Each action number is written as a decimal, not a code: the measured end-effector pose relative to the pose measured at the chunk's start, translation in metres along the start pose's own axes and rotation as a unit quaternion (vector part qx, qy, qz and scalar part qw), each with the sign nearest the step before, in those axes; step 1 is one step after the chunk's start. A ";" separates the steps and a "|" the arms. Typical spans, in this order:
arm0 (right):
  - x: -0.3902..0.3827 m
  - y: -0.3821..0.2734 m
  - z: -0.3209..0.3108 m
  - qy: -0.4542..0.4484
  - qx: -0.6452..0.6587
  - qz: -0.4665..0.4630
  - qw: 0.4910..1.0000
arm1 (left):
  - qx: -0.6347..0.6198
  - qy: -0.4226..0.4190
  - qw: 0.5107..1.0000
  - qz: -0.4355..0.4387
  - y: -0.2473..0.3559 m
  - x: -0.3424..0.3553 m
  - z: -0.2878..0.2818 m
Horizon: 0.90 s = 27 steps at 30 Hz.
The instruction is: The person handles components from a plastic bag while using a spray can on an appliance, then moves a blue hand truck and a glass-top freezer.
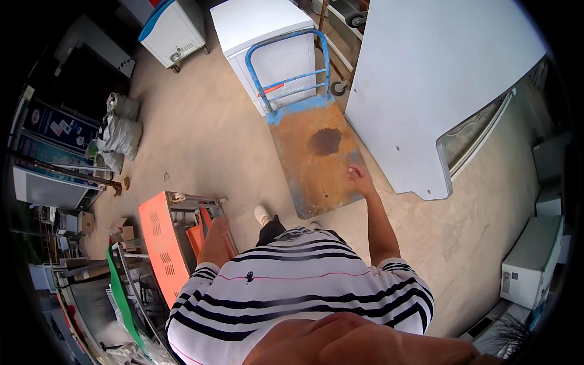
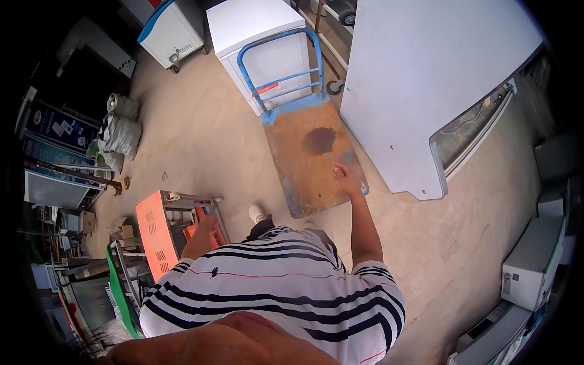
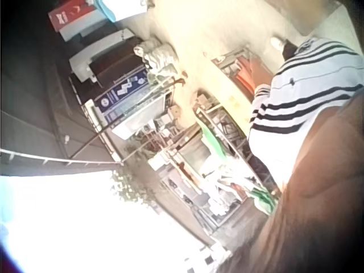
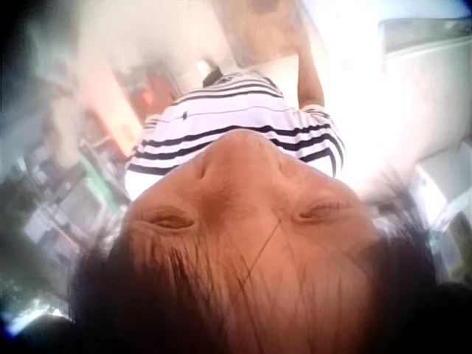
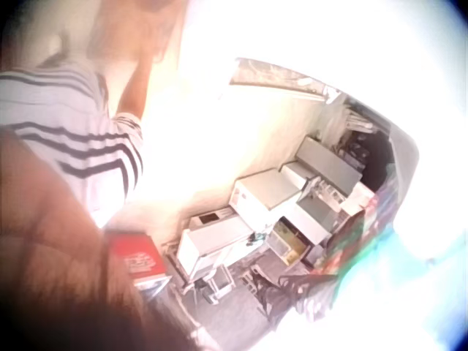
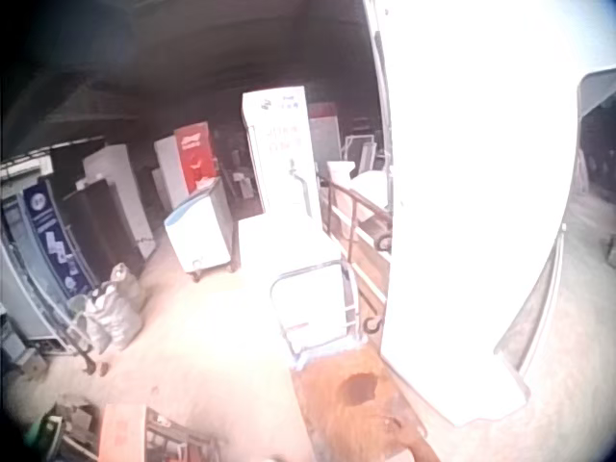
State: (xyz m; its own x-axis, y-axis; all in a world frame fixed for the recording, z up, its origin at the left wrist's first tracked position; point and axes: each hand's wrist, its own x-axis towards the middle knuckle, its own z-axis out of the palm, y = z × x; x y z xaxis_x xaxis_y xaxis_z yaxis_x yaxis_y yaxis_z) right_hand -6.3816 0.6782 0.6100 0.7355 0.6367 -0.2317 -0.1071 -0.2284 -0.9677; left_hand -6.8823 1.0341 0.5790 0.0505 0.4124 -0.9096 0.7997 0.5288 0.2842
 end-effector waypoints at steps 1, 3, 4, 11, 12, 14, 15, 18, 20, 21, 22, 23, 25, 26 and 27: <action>-0.018 0.006 -0.014 0.045 0.039 0.048 0.997 | 0.018 0.012 1.000 0.011 0.043 0.012 -0.011; -0.055 0.066 -0.044 0.167 0.068 0.125 0.976 | 0.059 0.010 0.997 0.050 0.146 0.037 -0.017; -0.085 0.098 -0.050 0.227 0.121 0.221 0.941 | 0.087 0.018 0.993 0.075 0.195 0.042 -0.015; -0.391 0.184 0.006 0.396 0.005 0.686 0.610 | 0.326 0.113 0.804 0.485 0.512 0.105 0.034; -0.398 0.164 0.045 0.475 0.071 0.656 0.583 | 0.329 0.135 0.757 0.548 0.564 0.116 0.039; -0.361 0.114 0.140 0.589 0.213 0.581 0.520 | 0.354 0.170 0.698 0.599 0.654 0.126 0.017; -0.354 0.091 0.188 0.592 0.215 0.595 0.500 | 0.375 0.186 0.637 0.647 0.690 0.130 0.025; -0.326 0.037 0.315 0.382 0.196 0.677 0.597 | 0.397 0.224 0.558 0.693 0.760 0.115 0.066; -0.283 -0.011 0.360 0.281 0.249 0.669 0.642 | 0.444 0.237 0.540 0.674 0.799 0.094 0.079; -0.273 -0.022 0.379 0.271 0.287 0.662 0.637 | 0.475 0.226 0.542 0.655 0.819 0.105 0.073; -0.262 -0.025 0.390 0.265 0.316 0.646 0.643 | 0.471 0.244 0.528 0.663 0.846 0.126 0.065; -0.262 -0.014 0.401 0.308 0.304 0.629 0.645 | 0.477 0.264 0.512 0.664 0.864 0.148 0.061; -0.323 0.009 0.448 0.332 0.217 0.613 0.683 | 0.498 0.214 0.569 0.618 0.841 0.159 0.100; -0.397 0.002 0.481 0.298 0.131 0.630 0.705 | 0.524 0.166 0.609 0.572 0.804 0.186 0.129; -0.346 0.012 0.457 0.371 0.127 0.635 0.666 | 0.502 0.205 0.609 0.579 0.839 0.161 0.113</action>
State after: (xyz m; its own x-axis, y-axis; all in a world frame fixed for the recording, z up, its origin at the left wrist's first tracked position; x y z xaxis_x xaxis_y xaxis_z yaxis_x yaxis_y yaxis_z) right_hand -6.9432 0.7922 0.6331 0.0628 -0.5119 -0.8568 -0.9979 -0.0433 -0.0474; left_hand -6.1353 1.4602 0.6369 0.9397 0.3358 -0.0648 0.3419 -0.9281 0.1474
